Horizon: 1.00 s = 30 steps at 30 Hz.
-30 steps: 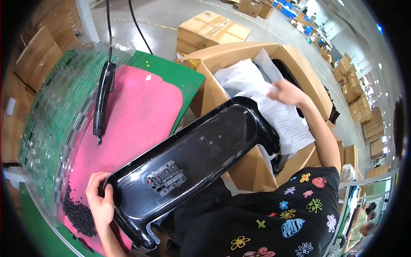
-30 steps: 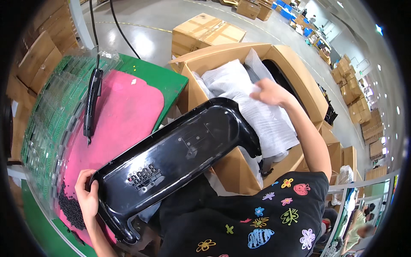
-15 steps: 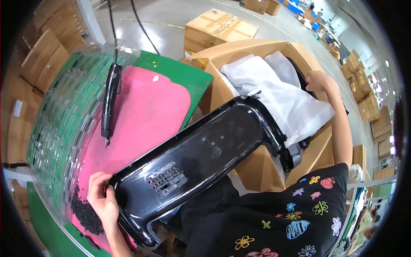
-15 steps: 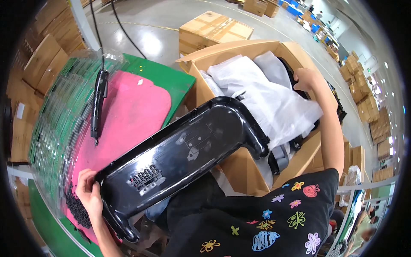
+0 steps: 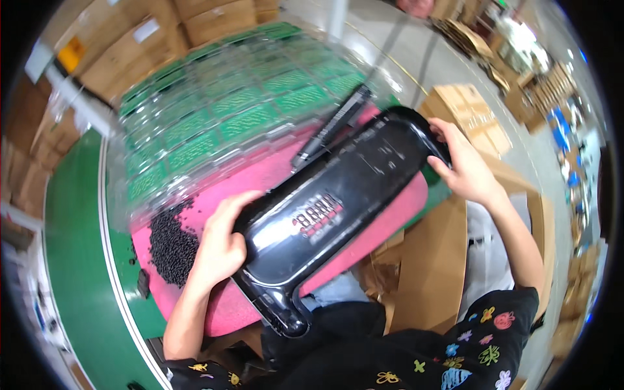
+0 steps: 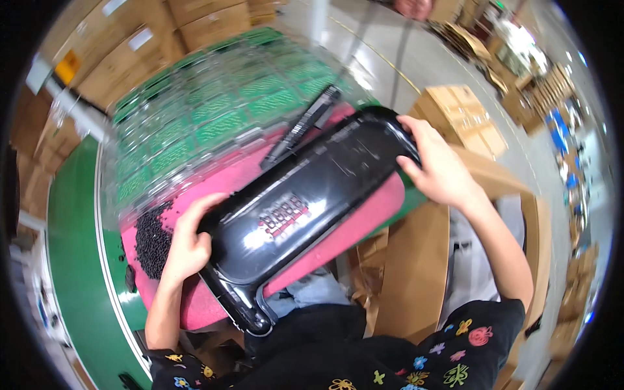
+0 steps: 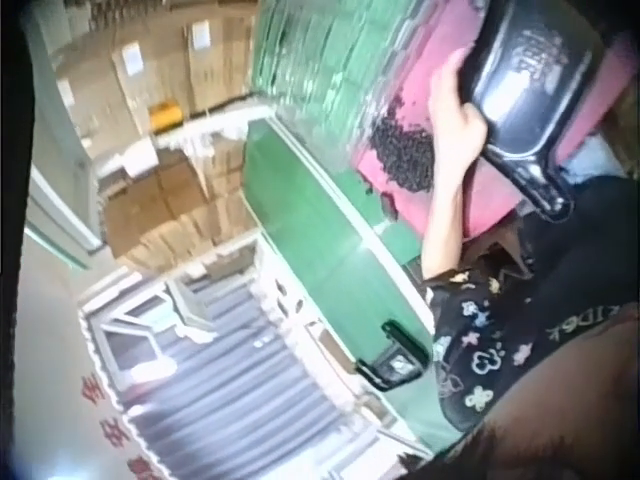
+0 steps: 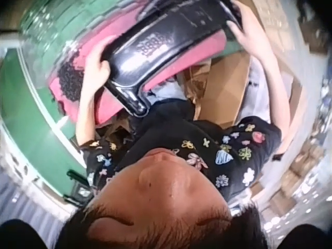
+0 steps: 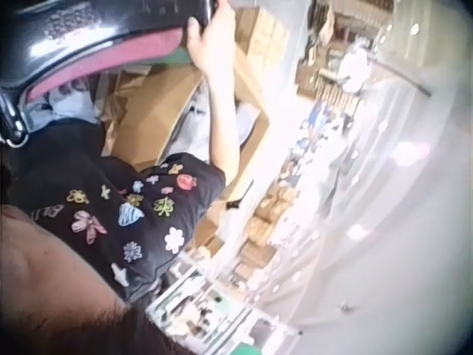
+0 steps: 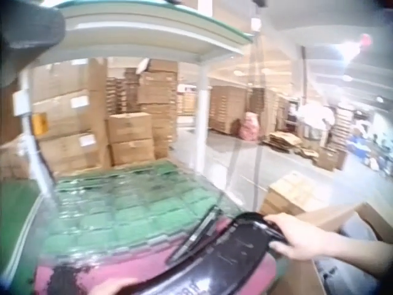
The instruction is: Assembling electronic components by inserting a PCB into a plastic housing and securing it with an electric screwdriver.
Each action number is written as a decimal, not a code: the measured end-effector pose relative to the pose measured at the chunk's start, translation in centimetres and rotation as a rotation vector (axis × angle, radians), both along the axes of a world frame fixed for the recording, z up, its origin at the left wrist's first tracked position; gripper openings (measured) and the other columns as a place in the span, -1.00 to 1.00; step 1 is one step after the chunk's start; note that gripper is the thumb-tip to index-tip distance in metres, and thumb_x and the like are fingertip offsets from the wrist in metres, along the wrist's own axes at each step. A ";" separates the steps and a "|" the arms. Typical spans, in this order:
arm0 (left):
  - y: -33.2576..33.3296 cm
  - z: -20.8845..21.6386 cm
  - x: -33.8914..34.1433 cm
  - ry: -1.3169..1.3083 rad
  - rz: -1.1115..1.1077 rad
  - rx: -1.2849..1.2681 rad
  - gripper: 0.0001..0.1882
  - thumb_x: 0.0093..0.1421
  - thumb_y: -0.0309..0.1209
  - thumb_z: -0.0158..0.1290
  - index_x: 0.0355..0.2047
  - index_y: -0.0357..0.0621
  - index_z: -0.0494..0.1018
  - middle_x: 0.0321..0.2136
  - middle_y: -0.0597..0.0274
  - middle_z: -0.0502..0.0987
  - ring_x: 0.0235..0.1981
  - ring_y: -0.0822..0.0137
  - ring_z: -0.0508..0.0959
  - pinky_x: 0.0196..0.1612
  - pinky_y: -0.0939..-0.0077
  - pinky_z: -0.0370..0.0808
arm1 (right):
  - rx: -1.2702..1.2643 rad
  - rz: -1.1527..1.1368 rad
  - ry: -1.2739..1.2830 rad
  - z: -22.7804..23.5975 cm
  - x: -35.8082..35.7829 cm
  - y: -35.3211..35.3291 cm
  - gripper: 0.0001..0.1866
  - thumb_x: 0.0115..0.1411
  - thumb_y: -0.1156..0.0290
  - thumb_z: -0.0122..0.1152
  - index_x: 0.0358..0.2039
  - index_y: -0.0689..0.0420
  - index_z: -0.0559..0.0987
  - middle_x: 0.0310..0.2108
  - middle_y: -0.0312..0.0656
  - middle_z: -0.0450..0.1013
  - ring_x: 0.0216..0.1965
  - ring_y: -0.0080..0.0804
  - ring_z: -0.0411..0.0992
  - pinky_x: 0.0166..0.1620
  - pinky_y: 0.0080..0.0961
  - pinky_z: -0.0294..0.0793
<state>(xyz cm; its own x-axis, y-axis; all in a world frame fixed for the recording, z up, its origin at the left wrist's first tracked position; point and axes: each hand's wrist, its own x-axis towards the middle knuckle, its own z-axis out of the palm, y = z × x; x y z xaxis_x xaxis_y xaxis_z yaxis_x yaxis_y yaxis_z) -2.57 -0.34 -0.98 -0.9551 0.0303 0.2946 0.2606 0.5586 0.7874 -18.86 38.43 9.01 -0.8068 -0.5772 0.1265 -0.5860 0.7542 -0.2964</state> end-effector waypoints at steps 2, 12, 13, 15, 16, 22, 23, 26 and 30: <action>-0.4 1.3 0.3 -0.050 -0.023 -0.024 -0.24 -0.22 -0.76 -0.23 0.11 -0.25 0.39 -0.02 -0.18 0.51 0.07 -0.14 0.47 0.21 0.14 0.37 | -0.123 0.184 0.087 0.8 -1.6 -6.4 -0.38 0.13 0.52 0.23 0.21 0.22 0.26 0.13 0.09 0.27 0.14 0.03 0.32 0.21 -0.24 0.33; -3.7 0.5 0.4 0.055 0.103 -0.246 -0.46 -0.16 -0.71 -0.05 -0.08 -0.25 0.50 -0.29 0.00 0.58 -0.23 -0.01 0.56 -0.12 0.17 0.54 | 0.321 0.109 0.479 -4.8 -24.5 -27.7 -0.47 0.14 0.40 0.11 0.17 0.05 0.38 0.19 -0.07 0.28 0.23 -0.04 0.24 0.20 -0.09 0.36; -3.6 0.6 0.4 0.073 0.104 -0.266 -0.48 -0.15 -0.70 -0.03 -0.08 -0.26 0.50 -0.31 0.01 0.57 -0.24 0.01 0.56 -0.12 0.18 0.54 | 0.426 0.045 0.495 -5.6 -27.1 -28.6 -0.46 0.11 0.40 0.16 0.16 0.02 0.42 0.22 -0.10 0.28 0.29 -0.10 0.21 0.20 -0.05 0.36; -3.6 0.5 0.3 0.074 0.081 -0.306 -0.49 -0.13 -0.65 0.02 -0.07 -0.26 0.49 -0.33 0.06 0.54 -0.23 0.07 0.55 -0.11 0.24 0.53 | 0.604 -0.053 0.464 -7.2 -29.7 -30.0 -0.50 0.18 0.42 0.11 0.17 0.02 0.41 0.33 -0.13 0.17 0.34 -0.12 0.15 0.25 -0.03 0.30; -3.7 0.5 0.5 0.066 0.075 -0.306 -0.48 -0.13 -0.63 0.04 -0.05 -0.25 0.48 -0.30 0.09 0.54 -0.20 0.09 0.54 -0.10 0.25 0.53 | 0.640 -0.092 0.468 -8.3 -30.2 -30.9 -0.52 0.21 0.43 0.08 0.18 0.03 0.41 0.36 -0.14 0.13 0.36 -0.13 0.12 0.26 -0.04 0.28; -3.7 0.8 0.6 0.020 0.062 -0.282 -0.46 -0.13 -0.64 0.05 -0.03 -0.25 0.47 -0.26 0.12 0.54 -0.15 0.12 0.53 -0.10 0.24 0.51 | 0.712 0.031 0.427 -8.4 -31.4 -31.8 -0.57 0.27 0.48 -0.03 0.17 0.17 0.39 0.39 -0.18 0.10 0.37 -0.22 0.10 0.29 -0.12 0.25; -3.6 0.6 0.5 0.025 0.051 -0.293 -0.44 -0.13 -0.66 0.05 -0.01 -0.25 0.46 -0.25 0.12 0.54 -0.14 0.12 0.52 -0.09 0.25 0.51 | 0.615 0.076 0.543 -9.6 -32.0 -30.9 -0.57 0.25 0.51 -0.03 0.15 0.20 0.40 0.33 -0.17 0.18 0.33 -0.23 0.17 0.26 -0.21 0.29; -4.1 0.9 0.7 0.036 -0.022 -0.317 -0.36 -0.15 -0.70 0.06 0.06 -0.24 0.43 -0.19 0.13 0.56 -0.11 0.11 0.52 -0.05 0.26 0.47 | 0.522 0.055 0.718 -8.4 -29.9 -30.3 -0.56 0.23 0.48 0.00 0.14 0.21 0.39 0.27 -0.18 0.25 0.28 -0.20 0.23 0.23 -0.28 0.32; -4.3 1.2 1.3 -0.020 -0.020 -0.322 -0.32 -0.15 -0.72 0.05 0.10 -0.16 0.45 -0.13 0.17 0.58 -0.09 0.10 0.51 -0.03 0.26 0.42 | 0.202 0.126 0.976 -4.4 -26.2 -28.5 -0.58 0.16 0.54 0.07 0.07 0.22 0.44 0.15 -0.16 0.37 0.17 -0.17 0.34 0.17 -0.27 0.37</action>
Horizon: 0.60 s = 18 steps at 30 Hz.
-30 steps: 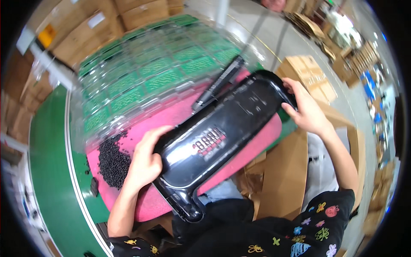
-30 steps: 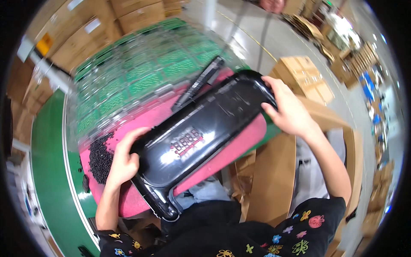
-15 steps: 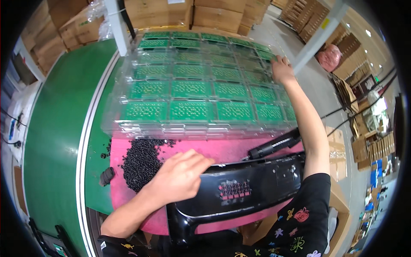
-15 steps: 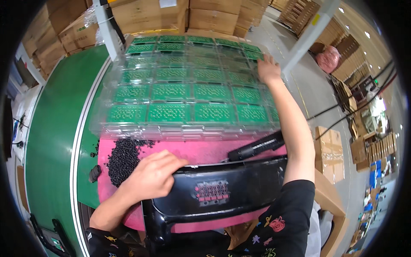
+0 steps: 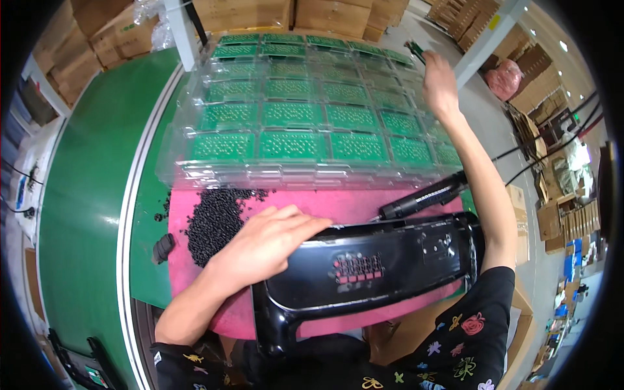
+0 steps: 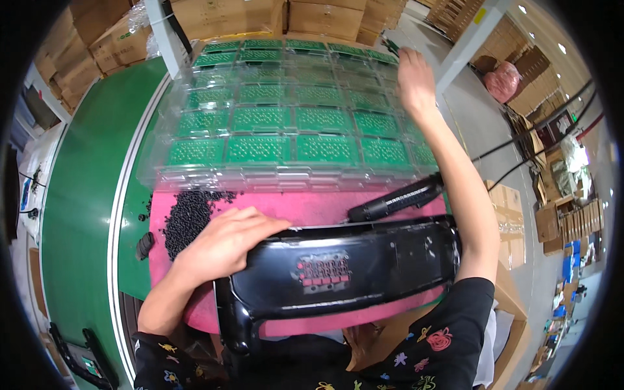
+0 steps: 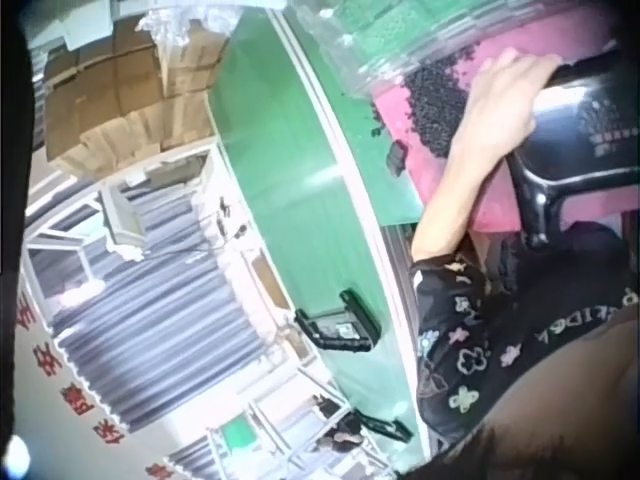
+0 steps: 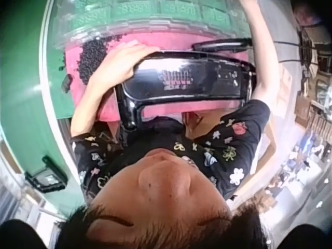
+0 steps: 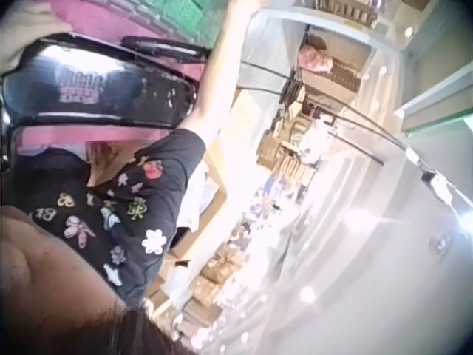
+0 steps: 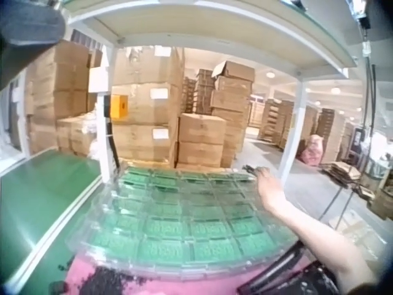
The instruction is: Assembling electronic components by inserting a PCB into a plastic housing and securing it with an electric screwdriver.
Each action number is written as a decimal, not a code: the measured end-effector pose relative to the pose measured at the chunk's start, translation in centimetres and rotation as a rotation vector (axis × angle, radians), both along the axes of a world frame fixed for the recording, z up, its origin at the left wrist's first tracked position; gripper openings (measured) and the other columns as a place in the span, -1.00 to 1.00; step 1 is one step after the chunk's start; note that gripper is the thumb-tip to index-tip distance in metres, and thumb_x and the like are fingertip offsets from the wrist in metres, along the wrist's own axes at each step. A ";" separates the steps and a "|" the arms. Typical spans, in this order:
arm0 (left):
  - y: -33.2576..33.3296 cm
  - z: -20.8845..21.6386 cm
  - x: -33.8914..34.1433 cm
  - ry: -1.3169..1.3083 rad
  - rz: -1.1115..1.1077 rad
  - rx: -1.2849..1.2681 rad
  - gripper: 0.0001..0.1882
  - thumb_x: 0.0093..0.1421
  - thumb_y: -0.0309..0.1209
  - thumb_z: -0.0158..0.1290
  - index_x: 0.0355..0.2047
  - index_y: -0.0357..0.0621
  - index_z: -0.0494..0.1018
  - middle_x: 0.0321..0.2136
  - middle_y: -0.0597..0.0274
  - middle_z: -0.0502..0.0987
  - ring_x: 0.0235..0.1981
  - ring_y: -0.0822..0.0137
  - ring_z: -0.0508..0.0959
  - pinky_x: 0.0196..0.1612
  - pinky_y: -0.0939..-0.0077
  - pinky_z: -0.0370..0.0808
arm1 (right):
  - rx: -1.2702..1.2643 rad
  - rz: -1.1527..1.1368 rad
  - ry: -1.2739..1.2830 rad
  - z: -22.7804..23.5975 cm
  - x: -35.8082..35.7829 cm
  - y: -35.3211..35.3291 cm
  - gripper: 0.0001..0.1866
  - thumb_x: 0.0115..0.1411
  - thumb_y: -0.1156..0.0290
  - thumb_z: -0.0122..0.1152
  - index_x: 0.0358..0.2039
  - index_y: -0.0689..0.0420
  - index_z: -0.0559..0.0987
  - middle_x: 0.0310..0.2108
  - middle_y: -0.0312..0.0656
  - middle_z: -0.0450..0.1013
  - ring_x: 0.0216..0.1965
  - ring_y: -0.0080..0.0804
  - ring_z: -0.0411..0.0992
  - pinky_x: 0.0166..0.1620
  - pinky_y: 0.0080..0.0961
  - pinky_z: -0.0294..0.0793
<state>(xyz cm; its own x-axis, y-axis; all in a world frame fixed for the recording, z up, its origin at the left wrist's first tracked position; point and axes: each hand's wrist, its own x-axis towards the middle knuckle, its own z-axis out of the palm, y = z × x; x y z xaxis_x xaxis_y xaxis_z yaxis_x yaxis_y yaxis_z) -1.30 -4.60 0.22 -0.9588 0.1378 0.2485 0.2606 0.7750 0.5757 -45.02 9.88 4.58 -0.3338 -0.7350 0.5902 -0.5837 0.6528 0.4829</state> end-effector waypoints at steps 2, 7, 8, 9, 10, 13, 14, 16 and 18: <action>-0.2 0.6 0.2 -0.038 0.013 -0.004 -0.34 -0.15 -0.74 0.01 0.06 -0.19 0.47 -0.16 0.14 0.59 -0.08 0.09 0.50 -0.01 0.24 0.42 | -0.328 0.387 -0.293 2.7 5.2 0.4 -0.58 0.07 0.68 0.16 0.00 0.26 0.50 0.05 -0.05 0.45 0.09 -0.10 0.42 0.14 -0.32 0.41; 0.1 1.5 0.0 0.206 0.104 0.068 -0.26 -0.06 -0.64 0.21 0.20 -0.18 0.31 0.15 -0.06 0.32 0.20 -0.07 0.33 0.26 0.12 0.30 | -0.383 0.701 -0.838 4.8 19.2 2.3 -0.77 0.09 0.63 0.19 -0.20 0.22 0.60 -0.23 -0.06 0.56 -0.18 -0.12 0.55 -0.07 -0.35 0.53; 0.3 1.3 -0.5 0.326 0.136 0.041 -0.19 -0.09 -0.59 0.29 0.23 -0.17 0.27 0.18 -0.07 0.29 0.23 -0.08 0.30 0.28 0.09 0.28 | -0.335 0.705 -0.939 4.8 21.4 3.0 -0.77 0.09 0.64 0.19 -0.20 0.22 0.60 -0.23 -0.05 0.56 -0.19 -0.13 0.56 -0.08 -0.35 0.53; 0.7 1.4 -0.5 0.393 0.180 0.013 -0.14 -0.11 -0.56 0.34 0.25 -0.16 0.25 0.20 -0.07 0.27 0.23 -0.09 0.29 0.27 0.08 0.28 | -0.257 0.773 -0.980 4.8 23.4 3.4 -0.77 0.07 0.65 0.18 -0.21 0.24 0.59 -0.24 -0.04 0.55 -0.18 -0.10 0.55 -0.09 -0.33 0.53; 1.0 1.2 -0.6 0.462 0.221 -0.013 -0.08 -0.13 -0.52 0.39 0.27 -0.15 0.23 0.23 -0.07 0.25 0.23 -0.10 0.28 0.27 0.06 0.28 | -0.177 0.838 -1.018 4.6 24.8 3.8 -0.76 0.06 0.67 0.18 -0.21 0.26 0.58 -0.25 -0.03 0.55 -0.18 -0.08 0.55 -0.10 -0.31 0.53; 1.5 1.1 -0.6 0.471 0.176 -0.107 -0.14 -0.24 -0.50 0.42 0.17 -0.19 0.38 0.09 0.01 0.41 0.10 -0.03 0.41 0.16 0.11 0.38 | -0.113 0.940 -1.124 3.4 27.5 5.0 -0.77 0.00 0.73 0.13 -0.26 0.32 0.54 -0.29 0.04 0.51 -0.19 0.05 0.50 -0.12 -0.21 0.52; 1.5 1.0 -0.5 0.438 0.126 -0.169 -0.18 -0.26 -0.49 0.43 0.11 -0.21 0.44 0.02 0.04 0.47 0.05 0.00 0.45 0.12 0.12 0.41 | -0.085 0.879 -1.172 3.3 27.9 5.6 -0.69 0.04 0.77 0.11 -0.18 0.25 0.56 -0.20 -0.05 0.54 -0.12 -0.11 0.54 -0.06 -0.37 0.51; 2.0 1.1 -0.5 0.458 0.151 -0.134 -0.28 -0.29 -0.49 0.42 0.01 -0.23 0.53 -0.11 0.10 0.53 -0.06 0.03 0.50 0.05 0.14 0.44 | -0.101 0.873 -1.216 2.9 27.8 6.3 -0.71 0.06 0.73 0.17 -0.16 0.25 0.55 -0.20 -0.05 0.53 -0.15 -0.13 0.54 -0.08 -0.38 0.51; 2.0 1.2 -0.3 0.441 0.093 -0.076 -0.30 -0.27 -0.49 0.41 0.01 -0.24 0.53 -0.12 0.08 0.53 -0.09 0.03 0.51 0.04 0.15 0.44 | -0.134 0.803 -1.131 3.0 28.3 7.3 -0.71 0.06 0.70 0.21 -0.16 0.25 0.54 -0.20 -0.06 0.53 -0.17 -0.14 0.53 -0.09 -0.38 0.51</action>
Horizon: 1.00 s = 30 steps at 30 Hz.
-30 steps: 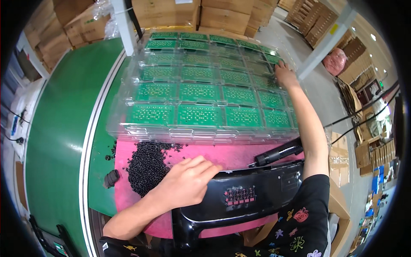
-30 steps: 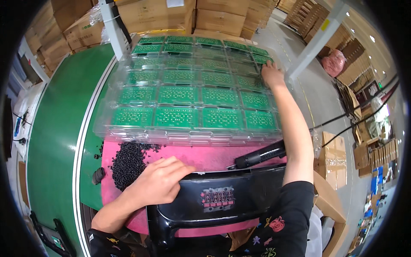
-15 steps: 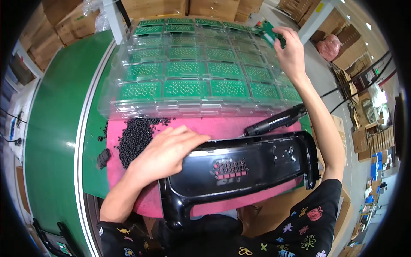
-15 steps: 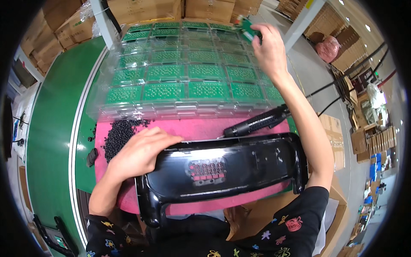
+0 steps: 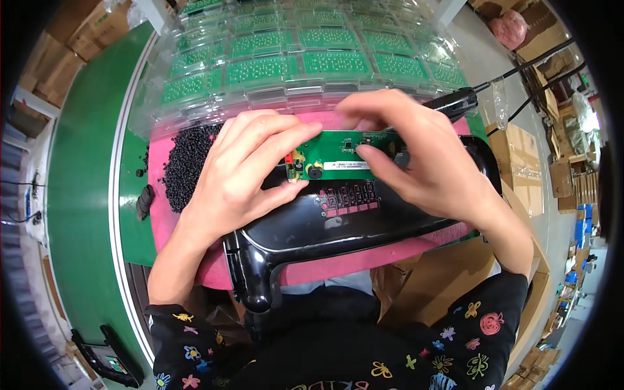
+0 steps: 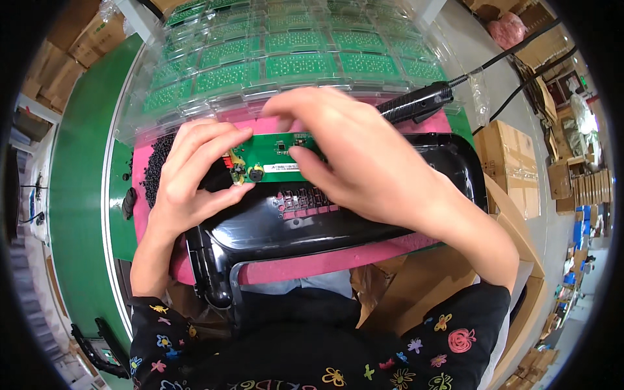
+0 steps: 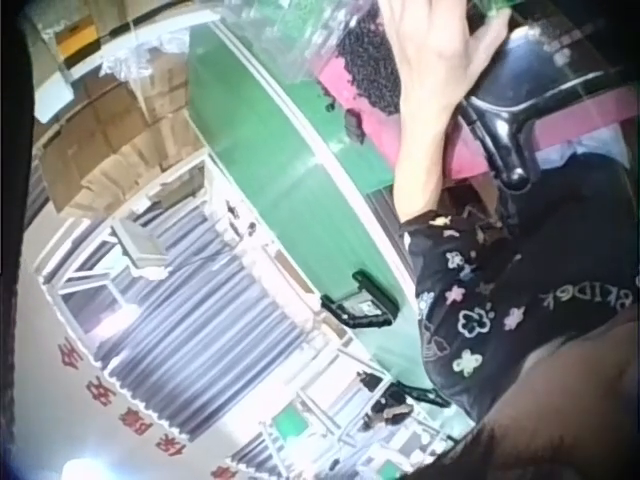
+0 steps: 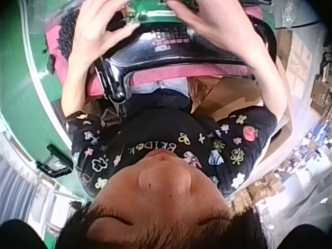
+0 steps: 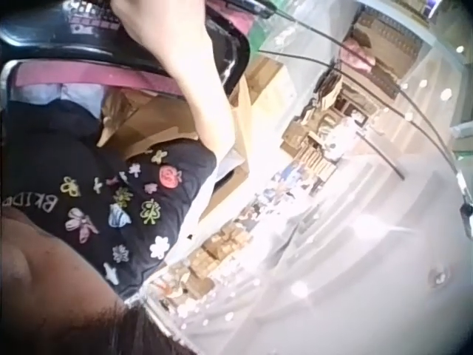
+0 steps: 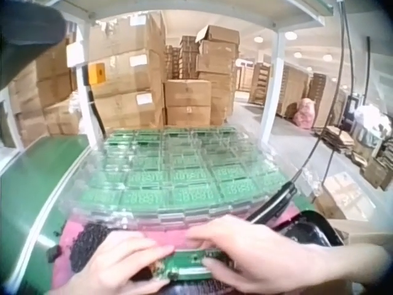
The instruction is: Assembling electronic components by inserting a PCB into a plastic housing and securing it with an electric screwdriver.
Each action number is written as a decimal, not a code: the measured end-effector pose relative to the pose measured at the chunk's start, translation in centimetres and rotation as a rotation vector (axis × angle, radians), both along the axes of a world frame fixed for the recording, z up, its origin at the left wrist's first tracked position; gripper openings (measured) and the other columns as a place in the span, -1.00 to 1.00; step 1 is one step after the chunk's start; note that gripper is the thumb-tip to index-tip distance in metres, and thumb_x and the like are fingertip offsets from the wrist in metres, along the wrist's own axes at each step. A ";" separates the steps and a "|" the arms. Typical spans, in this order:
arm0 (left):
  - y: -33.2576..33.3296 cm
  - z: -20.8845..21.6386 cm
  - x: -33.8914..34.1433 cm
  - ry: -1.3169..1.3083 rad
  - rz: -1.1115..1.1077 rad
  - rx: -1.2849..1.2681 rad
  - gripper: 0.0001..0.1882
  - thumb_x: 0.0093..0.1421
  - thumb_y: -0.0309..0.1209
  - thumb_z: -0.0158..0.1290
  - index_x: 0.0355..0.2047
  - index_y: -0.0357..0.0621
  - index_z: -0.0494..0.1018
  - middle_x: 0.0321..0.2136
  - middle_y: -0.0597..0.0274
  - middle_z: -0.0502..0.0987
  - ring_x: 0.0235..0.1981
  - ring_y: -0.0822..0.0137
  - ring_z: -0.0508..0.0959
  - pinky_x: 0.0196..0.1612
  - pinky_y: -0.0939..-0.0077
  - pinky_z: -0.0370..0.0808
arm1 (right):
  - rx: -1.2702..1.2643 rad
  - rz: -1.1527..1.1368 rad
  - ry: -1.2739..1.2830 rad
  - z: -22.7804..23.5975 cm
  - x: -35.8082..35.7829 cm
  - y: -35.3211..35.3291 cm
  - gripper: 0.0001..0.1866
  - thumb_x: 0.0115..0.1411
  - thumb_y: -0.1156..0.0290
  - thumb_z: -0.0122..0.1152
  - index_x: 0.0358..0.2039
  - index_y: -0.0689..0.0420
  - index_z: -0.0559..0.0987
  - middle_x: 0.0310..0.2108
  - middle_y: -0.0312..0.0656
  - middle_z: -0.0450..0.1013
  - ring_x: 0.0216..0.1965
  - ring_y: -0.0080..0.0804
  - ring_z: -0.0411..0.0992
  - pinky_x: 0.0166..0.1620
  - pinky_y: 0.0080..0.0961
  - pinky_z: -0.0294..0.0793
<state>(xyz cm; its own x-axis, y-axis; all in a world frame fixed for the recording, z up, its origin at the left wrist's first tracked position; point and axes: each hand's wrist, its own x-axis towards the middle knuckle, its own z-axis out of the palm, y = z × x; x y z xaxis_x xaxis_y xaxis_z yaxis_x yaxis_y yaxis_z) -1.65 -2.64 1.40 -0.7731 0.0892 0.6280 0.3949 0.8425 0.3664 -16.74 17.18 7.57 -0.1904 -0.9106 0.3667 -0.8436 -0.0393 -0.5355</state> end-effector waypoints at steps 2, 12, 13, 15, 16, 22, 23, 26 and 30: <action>-0.1 0.0 -0.1 0.005 -0.028 0.014 -0.31 -0.26 -0.46 0.41 -0.01 -0.26 0.54 -0.14 0.07 0.54 -0.12 0.03 0.52 0.02 0.15 0.45 | 0.006 -0.114 0.185 0.0 -0.3 1.3 -0.78 0.05 0.64 0.32 -0.25 0.25 0.55 -0.30 -0.10 0.53 -0.31 -0.22 0.51 -0.19 -0.42 0.51; 0.9 -0.8 0.9 -0.326 -0.327 0.121 -0.25 -0.29 -0.28 0.45 0.01 -0.20 0.53 -0.20 0.22 0.58 -0.25 0.20 0.55 -0.19 0.33 0.44 | 0.259 -0.120 -0.371 -1.6 1.6 8.0 -0.88 0.14 0.59 0.30 -0.29 0.30 0.63 -0.52 -0.11 0.54 -0.49 -0.27 0.56 -0.39 -0.45 0.49; 1.1 -0.8 0.9 -0.357 -0.330 0.109 -0.27 -0.29 -0.25 0.45 -0.02 -0.19 0.54 -0.24 0.24 0.58 -0.26 0.21 0.56 -0.20 0.36 0.47 | 0.276 -0.120 -0.386 -1.8 1.8 8.4 -0.84 0.11 0.55 0.35 -0.28 0.30 0.63 -0.52 -0.11 0.54 -0.49 -0.28 0.56 -0.39 -0.46 0.50; 1.3 -1.0 1.0 -0.394 -0.319 0.089 -0.28 -0.29 -0.24 0.45 -0.04 -0.19 0.54 -0.25 0.24 0.58 -0.27 0.20 0.56 -0.21 0.36 0.48 | 0.310 -0.105 -0.460 -2.8 1.8 8.8 -0.61 -0.04 0.41 0.53 -0.21 0.28 0.61 -0.50 -0.12 0.52 -0.46 -0.31 0.55 -0.35 -0.47 0.50; 1.3 -1.1 0.9 -0.437 -0.304 0.063 -0.29 -0.29 -0.24 0.45 -0.05 -0.19 0.55 -0.26 0.23 0.58 -0.29 0.19 0.57 -0.23 0.35 0.49 | 0.343 -0.072 -0.454 -3.0 1.5 8.8 -0.43 -0.15 0.32 0.62 -0.13 0.27 0.58 -0.42 -0.09 0.52 -0.38 -0.29 0.56 -0.28 -0.46 0.52; 1.8 -1.4 0.4 -0.499 -0.166 0.075 -0.35 -0.27 -0.31 0.44 -0.10 -0.22 0.52 -0.25 0.14 0.57 -0.28 0.10 0.60 -0.23 0.32 0.56 | 0.271 -0.069 -0.250 -6.2 0.2 8.4 -0.33 -0.21 0.39 0.62 -0.03 0.25 0.54 -0.28 -0.06 0.52 -0.25 -0.17 0.52 -0.17 -0.39 0.53; 1.8 -1.4 0.3 -0.499 -0.140 0.094 -0.34 -0.25 -0.30 0.43 -0.08 -0.22 0.50 -0.24 0.13 0.56 -0.26 0.08 0.60 -0.22 0.31 0.56 | 0.201 -0.079 -0.220 -6.5 -0.1 8.2 -0.33 -0.22 0.41 0.59 -0.02 0.24 0.54 -0.26 -0.05 0.53 -0.23 -0.14 0.51 -0.14 -0.36 0.53; 2.1 -1.4 0.3 -0.526 -0.094 0.092 -0.31 -0.22 -0.29 0.42 -0.04 -0.20 0.47 -0.20 0.12 0.54 -0.22 0.05 0.59 -0.19 0.28 0.56 | 0.138 -0.089 -0.205 -7.5 -0.8 8.1 -0.30 -0.24 0.46 0.54 0.01 0.22 0.52 -0.14 -0.04 0.52 -0.10 -0.07 0.46 0.01 -0.27 0.47; 2.2 -1.2 0.0 -0.630 -0.069 0.050 -0.29 -0.19 -0.26 0.41 0.00 -0.17 0.43 -0.13 0.12 0.50 -0.15 0.04 0.57 -0.13 0.26 0.54 | 0.184 -0.107 -0.185 -8.1 -0.9 8.1 -0.25 -0.23 0.48 0.52 0.07 0.20 0.48 0.04 -0.06 0.43 0.06 -0.05 0.36 0.14 -0.24 0.36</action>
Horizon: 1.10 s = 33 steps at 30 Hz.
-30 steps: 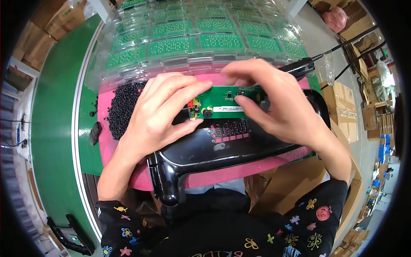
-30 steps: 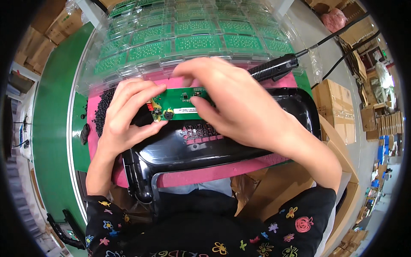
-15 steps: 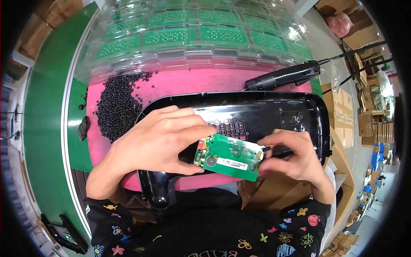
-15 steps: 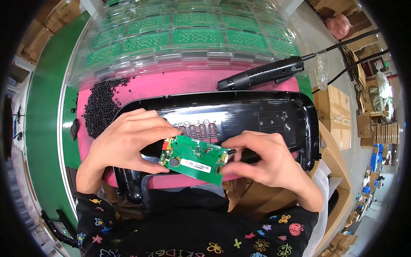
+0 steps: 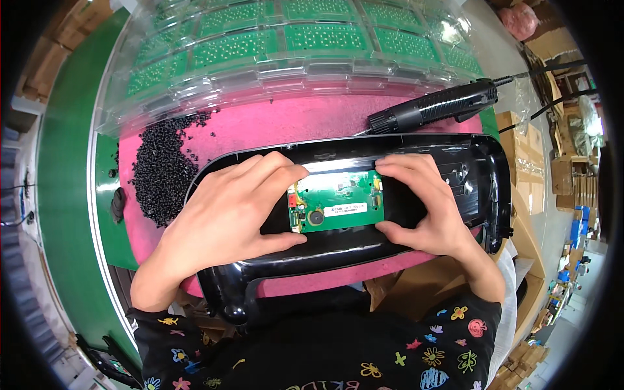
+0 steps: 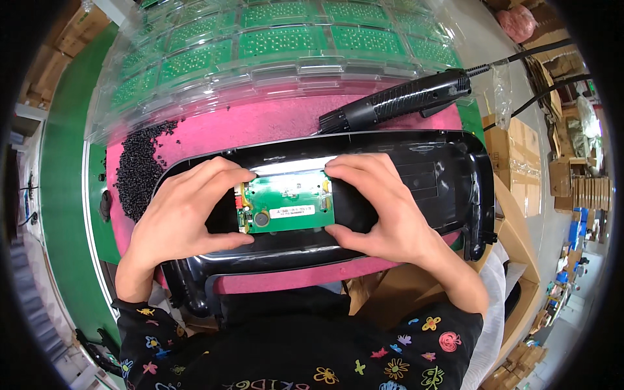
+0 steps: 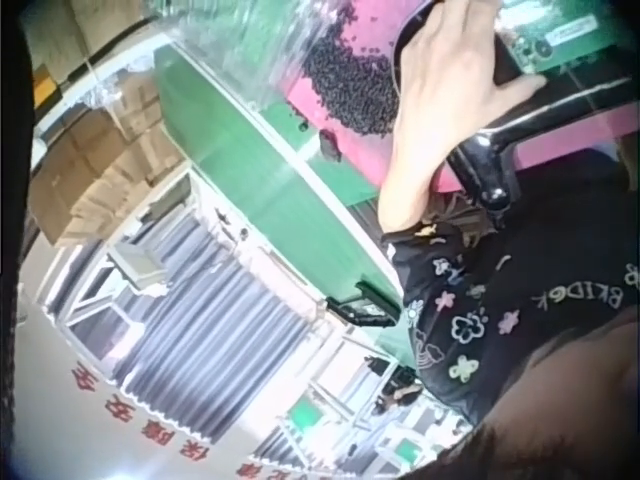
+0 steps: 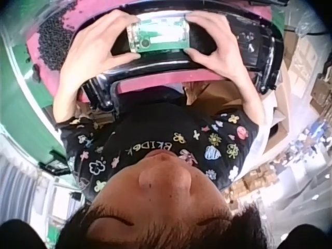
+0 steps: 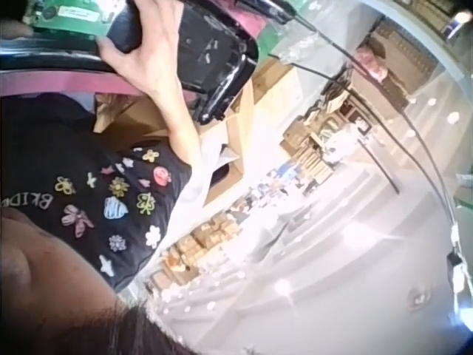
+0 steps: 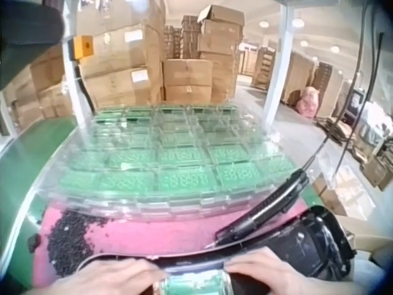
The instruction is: Assembling electronic components by inserting a PCB into a plastic housing and securing it with an electric screwdriver.
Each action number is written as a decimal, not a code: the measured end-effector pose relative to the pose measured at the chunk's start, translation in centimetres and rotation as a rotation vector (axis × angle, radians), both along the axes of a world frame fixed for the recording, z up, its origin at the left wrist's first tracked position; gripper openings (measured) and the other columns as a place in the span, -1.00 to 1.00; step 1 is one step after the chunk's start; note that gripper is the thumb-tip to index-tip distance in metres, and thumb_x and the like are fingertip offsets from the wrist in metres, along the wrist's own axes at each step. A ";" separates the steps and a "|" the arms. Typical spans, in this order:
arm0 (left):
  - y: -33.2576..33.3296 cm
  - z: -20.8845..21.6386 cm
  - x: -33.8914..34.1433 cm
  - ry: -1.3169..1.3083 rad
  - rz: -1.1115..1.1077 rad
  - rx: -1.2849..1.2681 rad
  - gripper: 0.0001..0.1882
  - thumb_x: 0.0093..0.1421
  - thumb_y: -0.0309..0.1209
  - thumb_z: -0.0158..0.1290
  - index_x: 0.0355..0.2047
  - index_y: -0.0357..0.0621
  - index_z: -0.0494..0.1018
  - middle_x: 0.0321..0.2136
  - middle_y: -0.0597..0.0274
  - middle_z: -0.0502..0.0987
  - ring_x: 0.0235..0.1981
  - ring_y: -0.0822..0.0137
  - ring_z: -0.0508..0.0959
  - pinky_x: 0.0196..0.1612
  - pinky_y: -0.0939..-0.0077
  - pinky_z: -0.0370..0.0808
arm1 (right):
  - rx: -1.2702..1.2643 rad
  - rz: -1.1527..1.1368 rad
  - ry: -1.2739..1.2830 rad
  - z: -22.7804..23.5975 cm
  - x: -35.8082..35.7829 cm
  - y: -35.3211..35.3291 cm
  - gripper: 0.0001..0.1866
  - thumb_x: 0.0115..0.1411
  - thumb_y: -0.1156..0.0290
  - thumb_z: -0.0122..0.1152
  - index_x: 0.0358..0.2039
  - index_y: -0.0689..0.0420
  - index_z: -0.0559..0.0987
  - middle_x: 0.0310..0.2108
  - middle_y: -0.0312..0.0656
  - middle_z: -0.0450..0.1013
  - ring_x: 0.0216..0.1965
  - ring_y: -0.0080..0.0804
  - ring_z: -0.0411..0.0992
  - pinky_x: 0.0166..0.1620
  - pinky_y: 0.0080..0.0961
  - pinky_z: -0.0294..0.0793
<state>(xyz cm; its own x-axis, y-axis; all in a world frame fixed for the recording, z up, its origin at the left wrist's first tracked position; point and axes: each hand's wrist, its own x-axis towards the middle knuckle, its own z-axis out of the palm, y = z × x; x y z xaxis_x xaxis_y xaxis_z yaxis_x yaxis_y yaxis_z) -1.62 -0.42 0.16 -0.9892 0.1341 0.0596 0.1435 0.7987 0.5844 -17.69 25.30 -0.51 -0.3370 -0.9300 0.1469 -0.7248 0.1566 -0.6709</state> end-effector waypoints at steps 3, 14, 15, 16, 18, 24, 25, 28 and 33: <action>0.1 0.0 -0.1 -0.012 -0.006 -0.020 -0.30 -0.19 -0.26 0.41 0.00 -0.16 0.43 -0.10 0.11 0.47 -0.11 0.04 0.55 -0.11 0.25 0.53 | 0.009 -0.016 0.008 -0.2 0.1 -0.1 -0.26 -0.22 0.49 0.51 0.08 0.21 0.47 0.07 -0.06 0.40 0.07 -0.06 0.34 0.15 -0.25 0.35; 0.3 0.1 0.0 -0.033 0.000 -0.047 -0.30 -0.20 -0.22 0.41 -0.03 -0.19 0.45 -0.07 0.11 0.44 -0.11 0.01 0.54 -0.10 0.23 0.52 | 0.069 -0.017 0.037 0.0 0.3 -0.1 -0.27 -0.19 0.48 0.49 0.08 0.24 0.46 0.09 -0.08 0.35 0.09 -0.05 0.28 0.16 -0.26 0.32; 0.3 0.1 -0.1 -0.027 -0.004 -0.047 -0.30 -0.20 -0.22 0.41 -0.03 -0.19 0.44 -0.07 0.11 0.44 -0.11 0.02 0.54 -0.10 0.23 0.52 | 0.068 -0.015 0.036 -0.1 0.3 -0.1 -0.27 -0.19 0.48 0.49 0.08 0.24 0.46 0.09 -0.08 0.35 0.09 -0.05 0.28 0.16 -0.26 0.32; 0.2 0.0 -0.1 -0.029 -0.002 -0.047 -0.30 -0.20 -0.22 0.41 -0.03 -0.19 0.44 -0.07 0.11 0.44 -0.11 0.02 0.54 -0.10 0.23 0.52 | 0.075 -0.017 0.036 -0.1 0.3 -0.1 -0.27 -0.19 0.48 0.49 0.08 0.24 0.46 0.09 -0.08 0.35 0.10 -0.05 0.28 0.16 -0.25 0.32; 0.2 -0.1 -0.1 -0.035 -0.016 -0.049 -0.30 -0.18 -0.21 0.41 -0.02 -0.19 0.44 -0.07 0.11 0.43 -0.11 0.02 0.54 -0.10 0.23 0.52 | 0.081 -0.016 0.035 0.0 0.3 -0.1 -0.27 -0.19 0.48 0.49 0.08 0.23 0.45 0.09 -0.08 0.35 0.10 -0.05 0.28 0.16 -0.25 0.31; 0.0 -0.3 -0.1 -0.037 -0.016 -0.061 -0.30 -0.17 -0.22 0.40 -0.02 -0.20 0.43 -0.08 0.12 0.43 -0.11 0.03 0.54 -0.11 0.24 0.52 | 0.101 -0.024 0.048 -0.3 0.3 -0.3 -0.26 -0.20 0.48 0.49 0.09 0.23 0.46 0.10 -0.07 0.34 0.11 -0.04 0.28 0.17 -0.23 0.30; 0.1 -0.2 0.0 -0.035 -0.011 -0.063 -0.30 -0.17 -0.22 0.40 -0.02 -0.20 0.43 -0.08 0.12 0.43 -0.11 0.03 0.54 -0.11 0.24 0.52 | 0.100 -0.025 0.053 -0.1 0.4 -0.3 -0.26 -0.21 0.48 0.49 0.08 0.23 0.46 0.10 -0.07 0.34 0.11 -0.04 0.28 0.17 -0.23 0.30; 0.0 -0.1 0.0 -0.030 -0.015 -0.053 -0.30 -0.17 -0.22 0.40 -0.01 -0.21 0.43 -0.08 0.11 0.43 -0.11 0.04 0.54 -0.10 0.24 0.53 | 0.109 -0.029 0.056 0.1 0.5 -0.4 -0.26 -0.22 0.49 0.48 0.08 0.24 0.47 0.10 -0.07 0.34 0.11 -0.04 0.28 0.18 -0.23 0.30; -0.1 -0.3 0.0 -0.022 -0.029 -0.045 -0.29 -0.16 -0.22 0.40 -0.01 -0.22 0.42 -0.09 0.12 0.42 -0.13 0.06 0.54 -0.11 0.27 0.53 | 0.145 -0.044 0.054 0.3 0.5 -0.5 -0.27 -0.22 0.50 0.46 0.07 0.23 0.47 0.11 -0.06 0.33 0.11 -0.03 0.27 0.19 -0.22 0.30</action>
